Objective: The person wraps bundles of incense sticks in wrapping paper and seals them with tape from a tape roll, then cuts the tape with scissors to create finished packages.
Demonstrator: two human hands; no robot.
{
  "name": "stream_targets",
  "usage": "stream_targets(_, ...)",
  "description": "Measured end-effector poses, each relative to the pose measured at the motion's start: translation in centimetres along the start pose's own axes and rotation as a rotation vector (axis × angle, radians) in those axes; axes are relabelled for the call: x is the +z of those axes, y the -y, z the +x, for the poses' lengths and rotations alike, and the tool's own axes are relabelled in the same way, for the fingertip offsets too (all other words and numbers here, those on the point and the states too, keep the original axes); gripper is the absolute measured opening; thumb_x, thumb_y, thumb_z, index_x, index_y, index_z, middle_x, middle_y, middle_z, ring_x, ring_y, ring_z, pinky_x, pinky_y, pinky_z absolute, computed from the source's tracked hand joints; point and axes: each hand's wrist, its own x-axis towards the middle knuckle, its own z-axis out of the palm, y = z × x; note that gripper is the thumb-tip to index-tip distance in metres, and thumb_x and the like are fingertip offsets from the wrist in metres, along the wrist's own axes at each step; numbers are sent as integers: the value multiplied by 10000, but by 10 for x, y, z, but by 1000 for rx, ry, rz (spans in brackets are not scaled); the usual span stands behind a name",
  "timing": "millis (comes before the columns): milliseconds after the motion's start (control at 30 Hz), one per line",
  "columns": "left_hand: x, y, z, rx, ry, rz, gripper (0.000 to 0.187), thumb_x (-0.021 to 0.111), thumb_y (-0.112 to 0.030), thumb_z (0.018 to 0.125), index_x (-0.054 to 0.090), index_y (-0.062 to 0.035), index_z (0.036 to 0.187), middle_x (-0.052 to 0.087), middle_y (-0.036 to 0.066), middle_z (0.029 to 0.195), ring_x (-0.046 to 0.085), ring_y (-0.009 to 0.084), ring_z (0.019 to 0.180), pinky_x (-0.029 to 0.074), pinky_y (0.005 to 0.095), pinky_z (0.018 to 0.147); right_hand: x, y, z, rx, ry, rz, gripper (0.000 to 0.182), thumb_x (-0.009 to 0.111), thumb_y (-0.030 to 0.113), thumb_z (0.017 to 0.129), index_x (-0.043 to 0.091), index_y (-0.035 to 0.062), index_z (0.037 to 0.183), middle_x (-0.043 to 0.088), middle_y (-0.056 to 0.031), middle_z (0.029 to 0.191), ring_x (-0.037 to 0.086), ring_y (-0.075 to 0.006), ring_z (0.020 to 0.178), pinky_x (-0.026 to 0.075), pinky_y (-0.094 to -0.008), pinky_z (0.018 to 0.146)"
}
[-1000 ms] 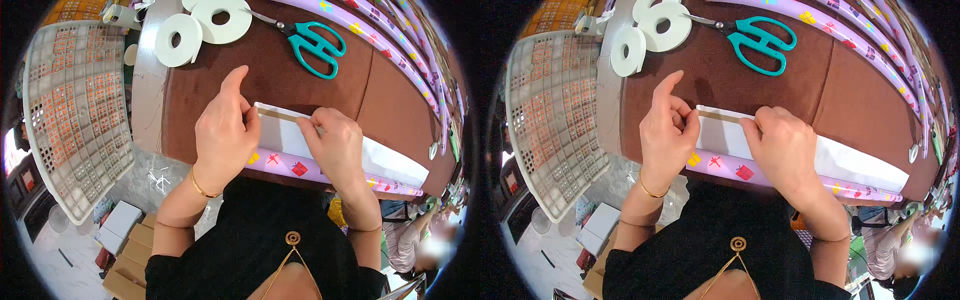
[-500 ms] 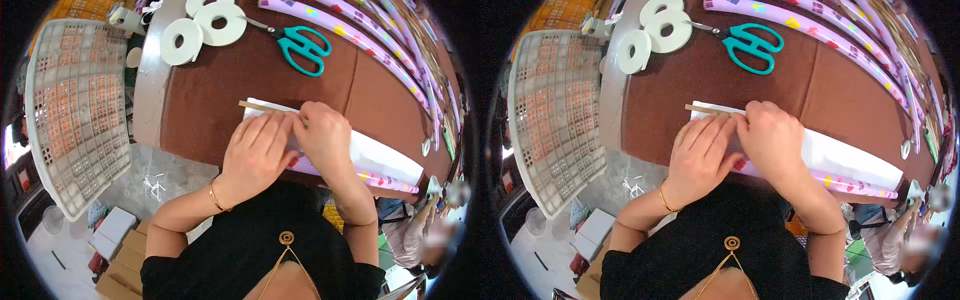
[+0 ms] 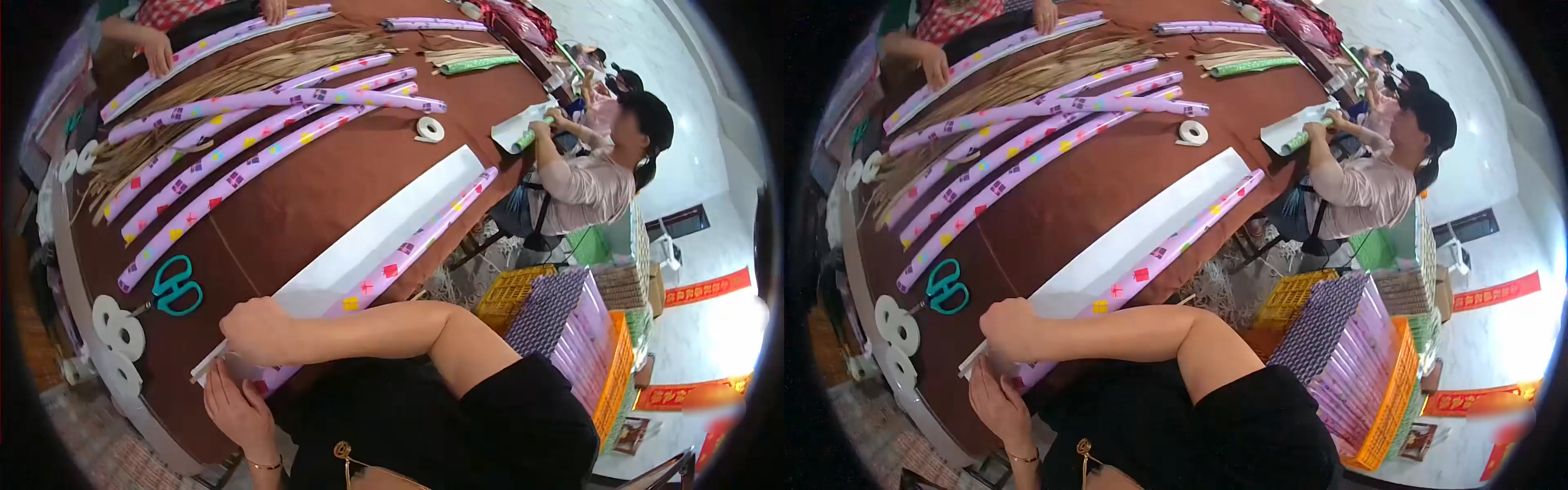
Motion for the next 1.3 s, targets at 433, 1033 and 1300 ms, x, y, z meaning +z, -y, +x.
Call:
stream_targets(433, -8, -8, 4, -18, -73, -1, 495, 644, -246, 868, 554, -5, 1291, 594, 138, 1273, 556, 295, 1175, 374, 448, 1043, -51, -80, -46, 14, -367, 95, 219, 713, 227, 795, 692, 8, 798, 648, -160, 696, 659, -299, 667, 507, -378, 636)
stream_targets(1033, -11, -13, 8, -49, -24, -6, 462, 631, -262, 890, 576, -9, 1272, 597, 140, 1275, 553, 294, 1186, 355, 455, 1057, -53, -124, -64, 227, -395, 196, 228, 716, 150, 799, 627, -49, 731, 495, -8, 554, 437, -65, 545, 368, -268, 494)
stream_targets(1300, -20, -19, 14, -63, 30, 36, 427, 655, -229, 872, 589, -15, 1235, 594, 145, 1260, 547, 281, 1186, 320, 457, 1081, -58, -114, -71, 228, -373, 311, 221, 699, 147, 823, 621, -46, 748, 484, 33, 580, 419, -43, 569, 345, -240, 505)
